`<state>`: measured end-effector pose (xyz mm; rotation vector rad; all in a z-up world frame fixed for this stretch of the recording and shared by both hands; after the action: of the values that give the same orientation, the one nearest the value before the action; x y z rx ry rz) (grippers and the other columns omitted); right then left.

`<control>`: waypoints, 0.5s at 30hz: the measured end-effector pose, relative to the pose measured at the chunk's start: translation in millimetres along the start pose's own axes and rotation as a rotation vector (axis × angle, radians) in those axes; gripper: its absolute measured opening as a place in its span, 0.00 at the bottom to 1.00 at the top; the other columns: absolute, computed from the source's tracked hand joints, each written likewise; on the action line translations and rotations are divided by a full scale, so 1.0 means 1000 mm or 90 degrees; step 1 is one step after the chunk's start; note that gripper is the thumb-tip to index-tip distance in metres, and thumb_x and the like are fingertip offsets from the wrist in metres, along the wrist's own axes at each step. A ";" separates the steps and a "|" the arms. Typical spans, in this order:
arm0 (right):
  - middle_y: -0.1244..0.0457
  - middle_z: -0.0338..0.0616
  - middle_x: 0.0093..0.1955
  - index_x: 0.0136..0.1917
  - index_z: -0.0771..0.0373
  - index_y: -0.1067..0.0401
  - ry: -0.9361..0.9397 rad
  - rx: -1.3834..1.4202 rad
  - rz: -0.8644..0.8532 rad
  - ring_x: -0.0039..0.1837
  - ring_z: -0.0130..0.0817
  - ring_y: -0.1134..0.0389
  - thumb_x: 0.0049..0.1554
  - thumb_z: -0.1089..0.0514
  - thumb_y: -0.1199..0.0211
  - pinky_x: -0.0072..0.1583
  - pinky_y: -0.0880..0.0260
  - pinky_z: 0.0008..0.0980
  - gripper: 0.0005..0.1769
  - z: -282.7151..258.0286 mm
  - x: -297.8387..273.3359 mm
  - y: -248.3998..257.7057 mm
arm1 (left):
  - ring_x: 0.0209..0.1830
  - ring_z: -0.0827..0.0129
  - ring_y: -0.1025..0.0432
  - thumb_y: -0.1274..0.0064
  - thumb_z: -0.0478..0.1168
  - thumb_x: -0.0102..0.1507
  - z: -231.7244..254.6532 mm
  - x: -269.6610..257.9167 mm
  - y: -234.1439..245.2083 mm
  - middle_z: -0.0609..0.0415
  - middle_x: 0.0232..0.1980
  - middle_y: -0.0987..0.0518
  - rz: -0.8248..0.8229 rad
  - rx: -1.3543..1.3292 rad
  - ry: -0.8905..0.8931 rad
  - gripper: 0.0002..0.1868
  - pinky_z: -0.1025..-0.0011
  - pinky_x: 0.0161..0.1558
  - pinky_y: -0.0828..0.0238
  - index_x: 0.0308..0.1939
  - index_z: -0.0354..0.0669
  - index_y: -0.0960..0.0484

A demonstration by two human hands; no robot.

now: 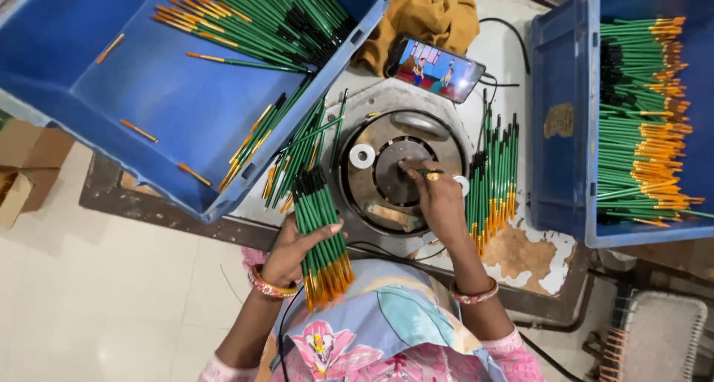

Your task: Organizing and bundling incense sticks using a mechanical rotating device.

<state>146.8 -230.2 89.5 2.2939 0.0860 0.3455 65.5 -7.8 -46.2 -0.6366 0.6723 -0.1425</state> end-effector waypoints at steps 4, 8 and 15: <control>0.31 0.51 0.42 0.54 0.64 0.23 -0.299 0.010 0.045 0.41 0.47 0.32 0.68 0.58 0.39 0.46 0.33 0.43 0.07 0.019 -0.027 0.018 | 0.40 0.62 0.19 0.35 0.33 0.63 0.007 -0.007 -0.018 0.47 0.40 0.18 -0.044 0.063 -0.028 0.13 0.65 0.40 0.20 0.46 0.27 0.19; 0.32 0.52 0.46 0.53 0.66 0.28 -0.099 0.120 -0.144 0.46 0.46 0.29 0.61 0.56 0.35 0.46 0.30 0.38 0.12 -0.045 -0.025 -0.003 | 0.42 0.74 0.23 0.30 0.35 0.55 0.052 -0.022 -0.056 0.53 0.44 0.16 -0.064 0.343 -0.172 0.21 0.74 0.47 0.24 0.50 0.34 0.19; 0.33 0.47 0.40 0.53 0.66 0.26 -0.236 0.089 0.058 0.39 0.26 0.35 0.67 0.60 0.41 0.40 0.36 0.29 0.08 0.013 -0.026 0.086 | 0.42 0.72 0.20 0.32 0.35 0.57 0.033 0.002 -0.038 0.50 0.44 0.14 -0.043 0.292 -0.110 0.22 0.72 0.47 0.21 0.53 0.35 0.23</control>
<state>120.9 -302.7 138.4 2.4671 -0.1870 -0.0449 90.7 -22.2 -4.6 -0.2267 0.4301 -0.2912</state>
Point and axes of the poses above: each hand's wrist, its own x-axis towards the middle knuckle, its own y-axis out of the back of the hand, z = x × y, the point moved 10 cm from there along x, towards the middle knuckle
